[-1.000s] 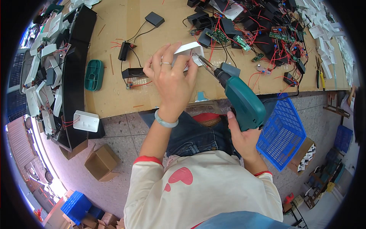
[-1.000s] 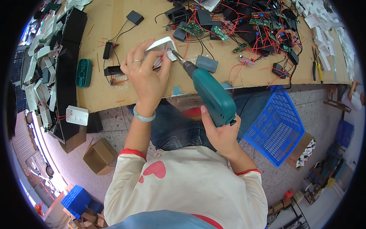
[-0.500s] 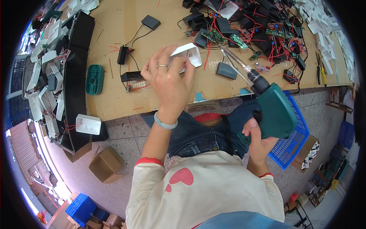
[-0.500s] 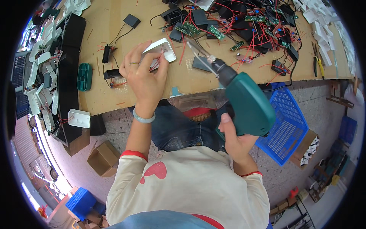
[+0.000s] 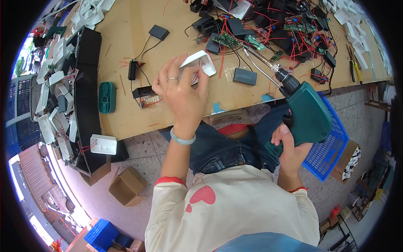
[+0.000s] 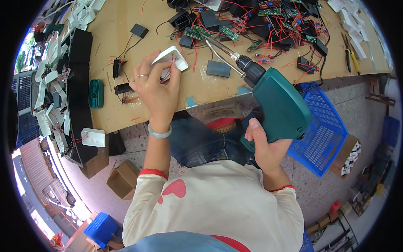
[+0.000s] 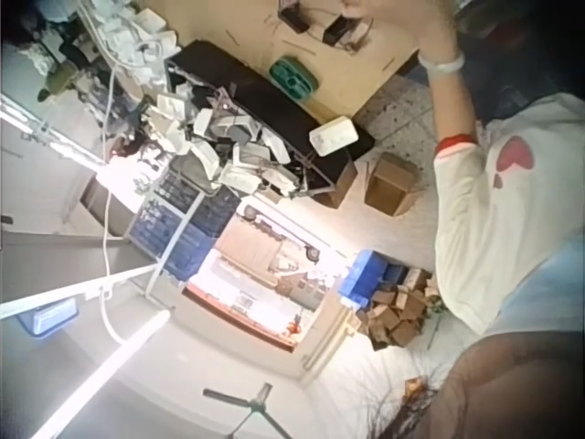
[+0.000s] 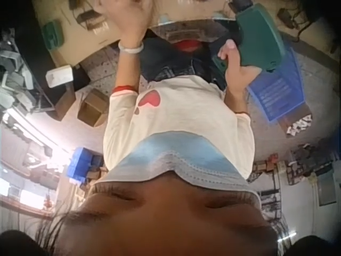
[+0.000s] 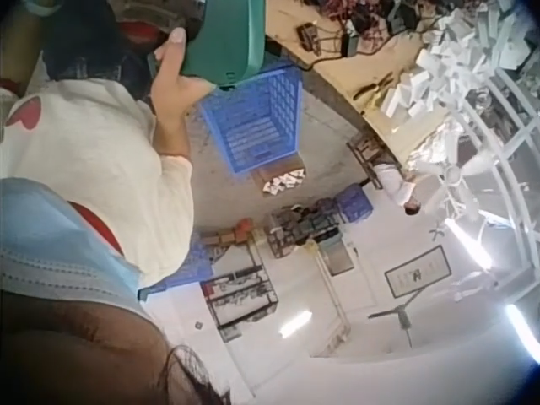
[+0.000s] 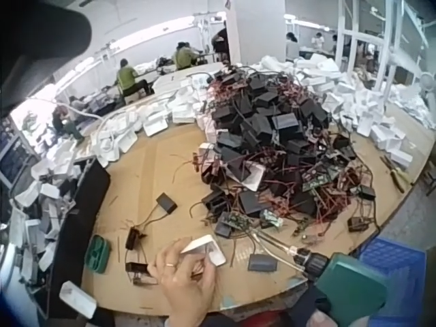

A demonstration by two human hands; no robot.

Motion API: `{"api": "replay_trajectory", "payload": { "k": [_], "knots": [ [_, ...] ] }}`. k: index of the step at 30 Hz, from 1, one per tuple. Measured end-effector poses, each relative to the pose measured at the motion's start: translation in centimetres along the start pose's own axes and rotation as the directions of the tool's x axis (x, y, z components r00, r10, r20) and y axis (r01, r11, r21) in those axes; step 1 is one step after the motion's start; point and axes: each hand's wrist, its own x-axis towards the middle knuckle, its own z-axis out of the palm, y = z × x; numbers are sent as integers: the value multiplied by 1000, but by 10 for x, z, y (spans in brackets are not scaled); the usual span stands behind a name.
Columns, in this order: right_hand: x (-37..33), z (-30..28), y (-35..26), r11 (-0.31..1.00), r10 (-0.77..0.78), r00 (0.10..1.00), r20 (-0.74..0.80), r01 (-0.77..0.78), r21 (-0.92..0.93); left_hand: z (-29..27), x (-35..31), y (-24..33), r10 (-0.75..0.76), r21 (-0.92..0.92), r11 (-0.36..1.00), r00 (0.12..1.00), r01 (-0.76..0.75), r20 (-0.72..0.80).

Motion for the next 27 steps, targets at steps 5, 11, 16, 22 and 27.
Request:
{"api": "replay_trajectory", "payload": {
  "k": [5,11,16,22,27],
  "knots": [
    [1,-2,0,1000,-24,1000,19,24,-9,-1,1,1,-4,2,1000,1000,4,-2],
    [1,-4,1,1000,-16,999,34,17,-18,-1,1,1,-2,6,1000,1000,2,-3],
    [1,-4,1,1000,-25,999,45,25,-9,-1,2,1,-11,0,1000,1000,11,-4],
    [0,-4,1,1000,-27,999,46,27,-4,-5,8,1,-65,-17,998,997,66,34],
    [-2,-5,2,1000,-21,999,32,21,1,-13,18,-4,-170,-109,976,975,187,146]
  ]
}}
